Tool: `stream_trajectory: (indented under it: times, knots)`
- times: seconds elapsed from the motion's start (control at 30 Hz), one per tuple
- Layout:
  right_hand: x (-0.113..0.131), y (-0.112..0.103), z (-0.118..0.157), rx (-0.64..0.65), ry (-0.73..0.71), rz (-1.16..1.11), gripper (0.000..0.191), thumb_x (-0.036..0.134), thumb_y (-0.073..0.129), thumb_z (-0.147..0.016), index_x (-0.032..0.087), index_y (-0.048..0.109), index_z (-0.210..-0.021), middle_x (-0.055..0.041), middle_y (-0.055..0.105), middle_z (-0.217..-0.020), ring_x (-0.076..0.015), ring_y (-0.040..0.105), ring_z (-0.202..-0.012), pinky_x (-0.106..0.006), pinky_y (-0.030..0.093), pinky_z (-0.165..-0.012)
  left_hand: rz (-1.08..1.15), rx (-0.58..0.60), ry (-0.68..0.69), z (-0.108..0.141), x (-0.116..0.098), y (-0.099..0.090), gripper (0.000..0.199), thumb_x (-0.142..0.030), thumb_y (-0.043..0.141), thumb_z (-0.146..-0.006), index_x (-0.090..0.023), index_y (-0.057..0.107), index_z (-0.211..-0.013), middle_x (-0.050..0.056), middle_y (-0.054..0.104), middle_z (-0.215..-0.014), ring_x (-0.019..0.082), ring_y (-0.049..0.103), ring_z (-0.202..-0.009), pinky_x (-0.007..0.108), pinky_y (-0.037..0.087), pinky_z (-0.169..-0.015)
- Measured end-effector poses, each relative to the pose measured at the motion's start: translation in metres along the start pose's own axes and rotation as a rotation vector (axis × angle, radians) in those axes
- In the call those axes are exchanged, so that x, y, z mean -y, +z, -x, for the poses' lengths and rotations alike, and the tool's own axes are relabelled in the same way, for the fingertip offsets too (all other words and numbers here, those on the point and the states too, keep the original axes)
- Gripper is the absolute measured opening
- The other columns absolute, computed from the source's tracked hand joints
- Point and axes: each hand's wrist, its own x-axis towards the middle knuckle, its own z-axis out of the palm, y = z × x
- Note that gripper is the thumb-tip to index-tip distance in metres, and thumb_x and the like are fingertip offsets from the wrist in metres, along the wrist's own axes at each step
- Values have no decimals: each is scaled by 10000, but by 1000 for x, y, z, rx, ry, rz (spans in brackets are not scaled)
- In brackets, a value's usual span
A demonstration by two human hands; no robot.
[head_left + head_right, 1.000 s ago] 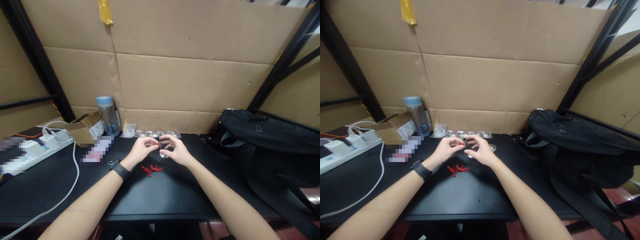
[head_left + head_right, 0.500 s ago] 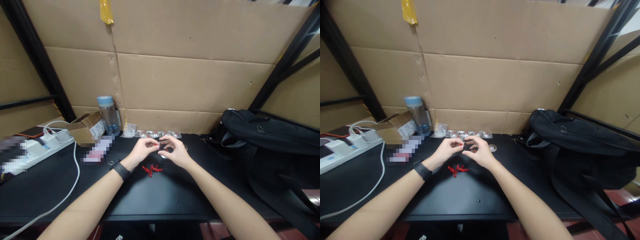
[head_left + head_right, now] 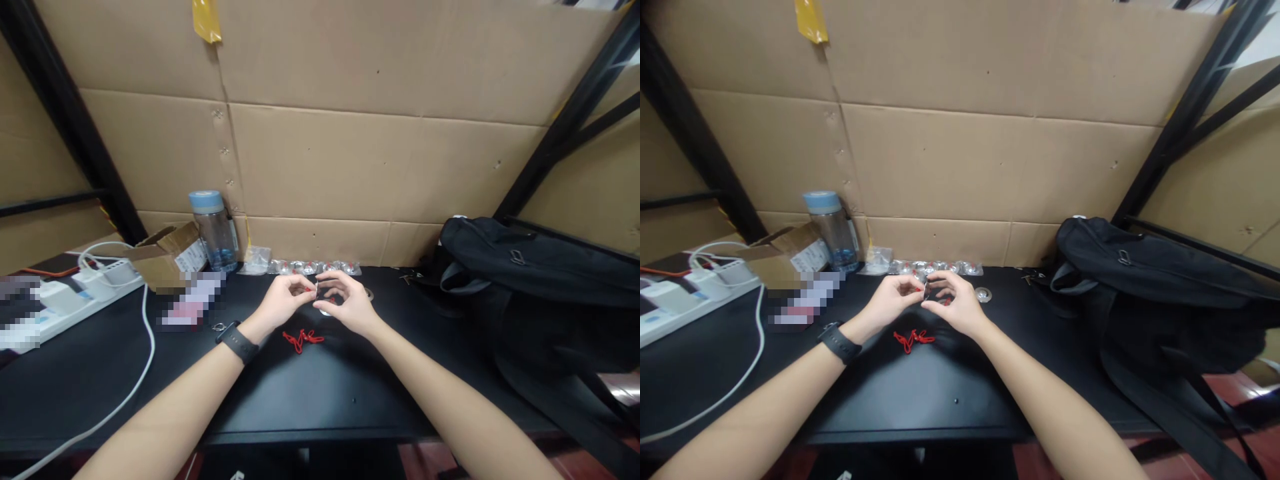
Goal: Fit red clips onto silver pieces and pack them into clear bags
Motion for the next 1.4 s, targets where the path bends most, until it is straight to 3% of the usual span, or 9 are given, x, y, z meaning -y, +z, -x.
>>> stream_trajectory:
  times: [0.37,0.53,0.67,0.77,0.93,1.07,1.2,1.3,1.4]
  knots:
    - [4,-4,-1,-2,-23,53,495,270,840,-736,262,631,-1184,-74,715,-1145,-256,696,-1096,-366,592,-840,-125,-25,84,2,-1,1,182,-331,692,-833,-156,721,-872,59,756,-889,205,700,-841,305,537,-810]
    - [2,-5,-1,9,-48,93,512,272,840,-737,271,628,-1204,-73,715,-1178,-264,693,-1119,-371,599,-851,-95,-101,129,6,-10,6,235,-235,663,-835,-199,581,-1052,33,722,-970,172,711,-887,272,510,-828]
    - [-5,-7,-3,-16,-54,107,358,364,871,-707,240,714,-1004,-78,730,-1130,-248,726,-976,-380,624,-818,-154,-105,122,6,-8,8,237,-216,663,-834,-216,556,-1045,23,724,-969,171,716,-909,277,489,-864]
    - [-6,-10,-5,-15,-78,104,254,402,856,-727,231,743,-877,-77,726,-1121,-233,722,-927,-376,634,-808,-56,-95,74,2,-5,9,311,-253,696,-833,-215,531,-1093,26,732,-909,175,714,-865,274,497,-812]
    - [-1,-13,-6,48,-80,71,223,403,714,-884,250,745,-1043,-71,722,-1101,-221,713,-981,-370,610,-878,206,-100,-20,1,-4,8,389,-323,761,-804,-211,516,-1085,17,726,-830,174,711,-808,272,510,-775]
    - [2,-13,-6,53,-107,125,175,350,620,-957,233,719,-1042,-75,725,-1033,-204,708,-914,-349,591,-837,290,-102,-52,4,-7,11,418,-316,790,-777,-212,529,-1087,15,730,-806,183,715,-804,298,520,-806]
    - [5,-14,-6,66,-155,273,118,301,590,-970,224,679,-952,-67,684,-942,-197,660,-852,-328,560,-761,228,-31,-42,2,-3,13,345,-290,750,-800,-203,575,-1085,22,732,-805,187,703,-785,312,520,-802]
    - [4,-16,-6,135,-171,390,96,249,567,-971,219,646,-926,-70,636,-978,-197,616,-899,-321,529,-776,51,-45,30,-2,3,10,140,-258,597,-886,-198,669,-991,42,737,-910,197,689,-901,332,501,-888]
    - [0,-16,-5,169,-169,467,79,206,555,-966,214,627,-935,-70,599,-1026,-198,588,-959,-350,499,-878,-202,-69,126,-3,6,8,270,-262,486,-943,-211,745,-886,48,735,-1001,206,661,-1000,346,471,-963]
